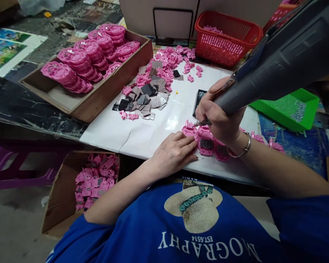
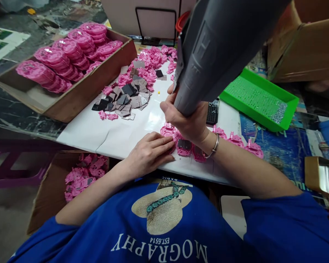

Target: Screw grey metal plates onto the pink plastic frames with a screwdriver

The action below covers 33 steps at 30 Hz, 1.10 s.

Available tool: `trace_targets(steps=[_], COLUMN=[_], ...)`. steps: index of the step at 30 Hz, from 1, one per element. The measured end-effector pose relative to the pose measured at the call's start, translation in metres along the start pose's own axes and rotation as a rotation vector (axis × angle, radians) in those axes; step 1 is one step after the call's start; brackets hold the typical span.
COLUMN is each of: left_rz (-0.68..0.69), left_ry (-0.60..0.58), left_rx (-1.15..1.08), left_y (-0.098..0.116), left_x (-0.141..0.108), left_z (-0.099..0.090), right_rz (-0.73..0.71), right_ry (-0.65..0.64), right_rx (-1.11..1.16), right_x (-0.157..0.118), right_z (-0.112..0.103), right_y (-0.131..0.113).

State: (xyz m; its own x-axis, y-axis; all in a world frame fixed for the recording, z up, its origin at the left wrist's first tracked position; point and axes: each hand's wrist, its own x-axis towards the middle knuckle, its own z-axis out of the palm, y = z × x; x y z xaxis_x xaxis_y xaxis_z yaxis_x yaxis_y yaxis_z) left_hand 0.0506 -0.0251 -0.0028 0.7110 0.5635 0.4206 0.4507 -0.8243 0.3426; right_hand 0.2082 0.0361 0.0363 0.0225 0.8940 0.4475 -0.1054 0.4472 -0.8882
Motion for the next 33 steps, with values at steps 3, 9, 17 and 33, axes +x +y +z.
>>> trace_targets(steps=[3,9,17,33], left_rz=[0.009,0.019,-0.024,-0.61], left_ry=[0.008,0.022,0.099,-0.025], left_rx=[0.012,-0.005,-0.035,0.005], left_y=[-0.001,-0.004,-0.007,-0.006], left_x=[0.0,-0.001,-0.004,0.016], left_z=[0.001,0.003,0.003,-0.011], right_rz=[-0.072,-0.132,-0.325,-0.305], right_ry=[-0.01,0.005,0.243,0.322], right_rx=[0.009,0.025,-0.106,-1.17], right_x=[0.0,0.012,0.027,-0.137], right_z=[0.002,-0.003,-0.061,-0.159], right_y=[0.003,-0.004,-0.054,-0.061])
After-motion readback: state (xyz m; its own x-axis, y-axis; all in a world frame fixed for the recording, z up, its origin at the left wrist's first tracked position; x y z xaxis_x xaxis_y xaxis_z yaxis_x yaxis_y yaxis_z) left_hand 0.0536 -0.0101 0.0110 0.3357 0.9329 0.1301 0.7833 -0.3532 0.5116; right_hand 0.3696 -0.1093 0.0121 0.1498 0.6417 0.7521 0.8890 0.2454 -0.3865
